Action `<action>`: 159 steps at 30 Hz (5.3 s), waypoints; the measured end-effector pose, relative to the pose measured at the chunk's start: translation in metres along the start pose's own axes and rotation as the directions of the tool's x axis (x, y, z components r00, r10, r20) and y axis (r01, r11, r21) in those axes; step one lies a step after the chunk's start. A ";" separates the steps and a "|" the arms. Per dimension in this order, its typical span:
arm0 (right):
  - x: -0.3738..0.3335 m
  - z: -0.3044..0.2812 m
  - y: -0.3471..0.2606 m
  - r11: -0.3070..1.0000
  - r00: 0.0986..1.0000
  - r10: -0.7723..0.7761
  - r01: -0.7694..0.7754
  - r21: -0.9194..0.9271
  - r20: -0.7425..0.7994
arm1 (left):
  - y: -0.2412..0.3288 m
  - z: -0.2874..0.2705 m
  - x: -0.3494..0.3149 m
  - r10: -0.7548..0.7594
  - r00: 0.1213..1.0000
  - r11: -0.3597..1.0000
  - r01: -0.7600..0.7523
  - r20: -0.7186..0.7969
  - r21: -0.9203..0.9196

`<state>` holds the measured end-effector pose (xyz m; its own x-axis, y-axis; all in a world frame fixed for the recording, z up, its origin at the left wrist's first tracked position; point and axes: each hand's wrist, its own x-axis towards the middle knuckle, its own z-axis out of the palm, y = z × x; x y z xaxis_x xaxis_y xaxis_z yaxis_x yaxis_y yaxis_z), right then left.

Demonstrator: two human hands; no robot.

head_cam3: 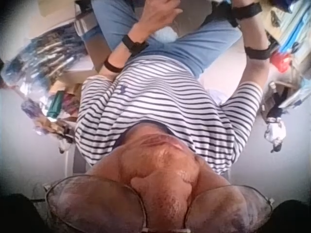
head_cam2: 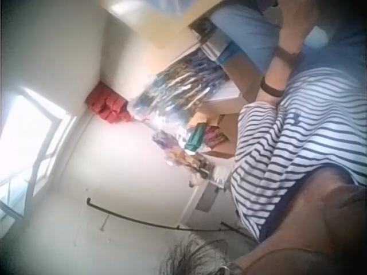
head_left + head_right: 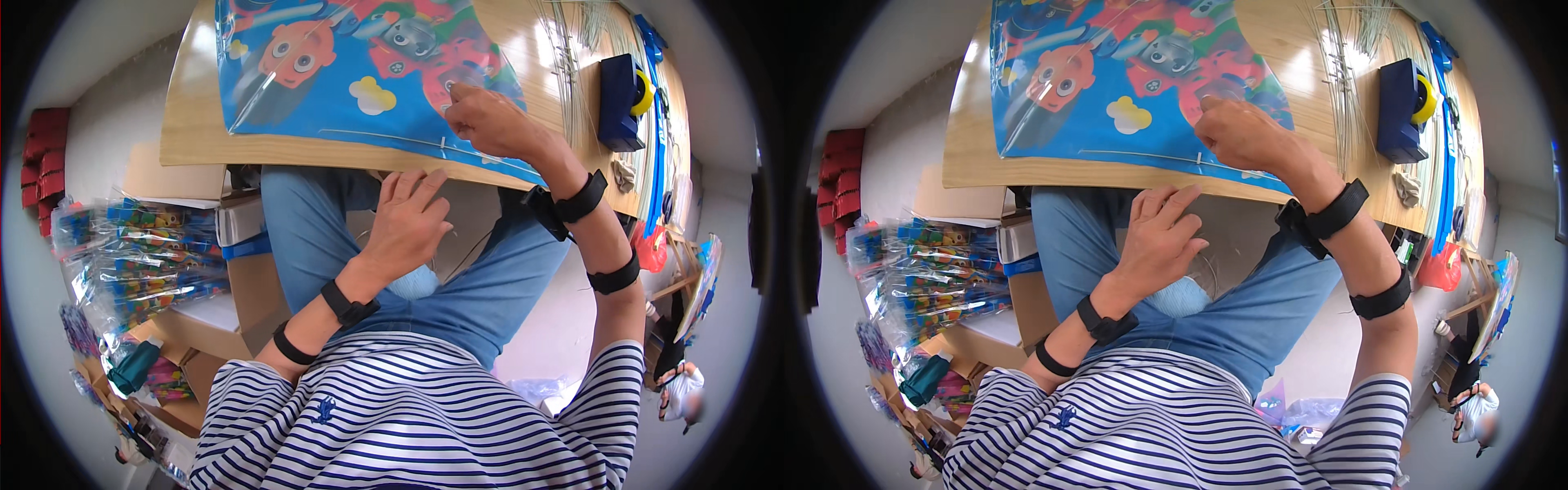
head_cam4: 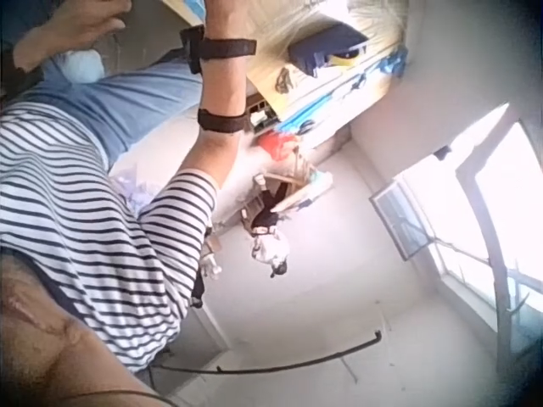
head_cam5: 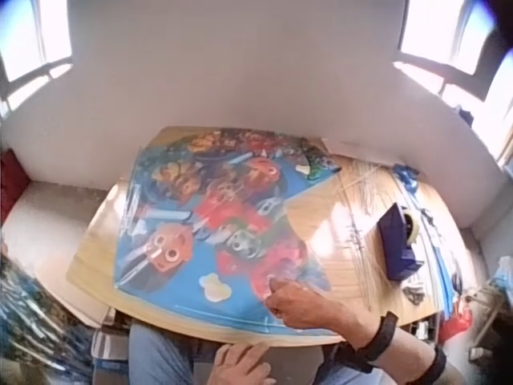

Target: Assembling a kite by attaching plastic sheeting to a frame and using tape for reinforcement.

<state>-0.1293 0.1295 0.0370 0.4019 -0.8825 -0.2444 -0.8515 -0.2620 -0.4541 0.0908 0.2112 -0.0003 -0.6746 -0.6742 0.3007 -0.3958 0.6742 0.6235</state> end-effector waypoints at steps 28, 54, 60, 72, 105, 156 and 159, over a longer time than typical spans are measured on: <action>0.019 0.016 0.007 0.983 0.999 -0.040 0.041 -0.178 0.011 | -0.014 0.021 0.023 0.012 0.999 0.996 -0.015 0.038 0.084; -0.012 0.050 -0.004 0.835 0.818 0.521 -0.430 0.343 -0.243 | -0.012 0.025 0.025 0.022 0.998 0.985 -0.032 0.061 0.170; -0.006 0.055 -0.010 0.800 0.738 0.598 -0.523 0.295 -0.313 | -0.012 0.025 0.024 0.021 0.998 0.984 -0.031 0.058 0.174; -0.034 0.047 0.029 0.607 0.364 0.789 -0.334 0.721 -0.495 | -0.009 0.020 0.027 0.074 0.993 0.978 -0.091 0.094 0.189; -0.209 0.002 0.164 -0.096 0.187 0.982 0.655 0.750 -0.037 | -0.005 0.021 0.026 0.051 0.989 0.960 -0.086 0.137 0.266; 0.010 0.014 -0.001 0.984 0.999 -0.023 0.029 0.178 -0.034 | -0.012 -0.003 -0.008 0.023 0.993 0.988 -0.040 0.116 0.148; 0.021 0.017 -0.002 0.994 0.998 -0.064 0.062 0.086 0.019 | -0.016 -0.008 -0.008 0.011 0.996 0.991 -0.023 0.090 0.129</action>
<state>-0.1135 0.1180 0.0185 0.4613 -0.8566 -0.2310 -0.7929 -0.2812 -0.5406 0.1078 0.2035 -0.0073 -0.7322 -0.6368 0.2414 -0.4576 0.7226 0.5181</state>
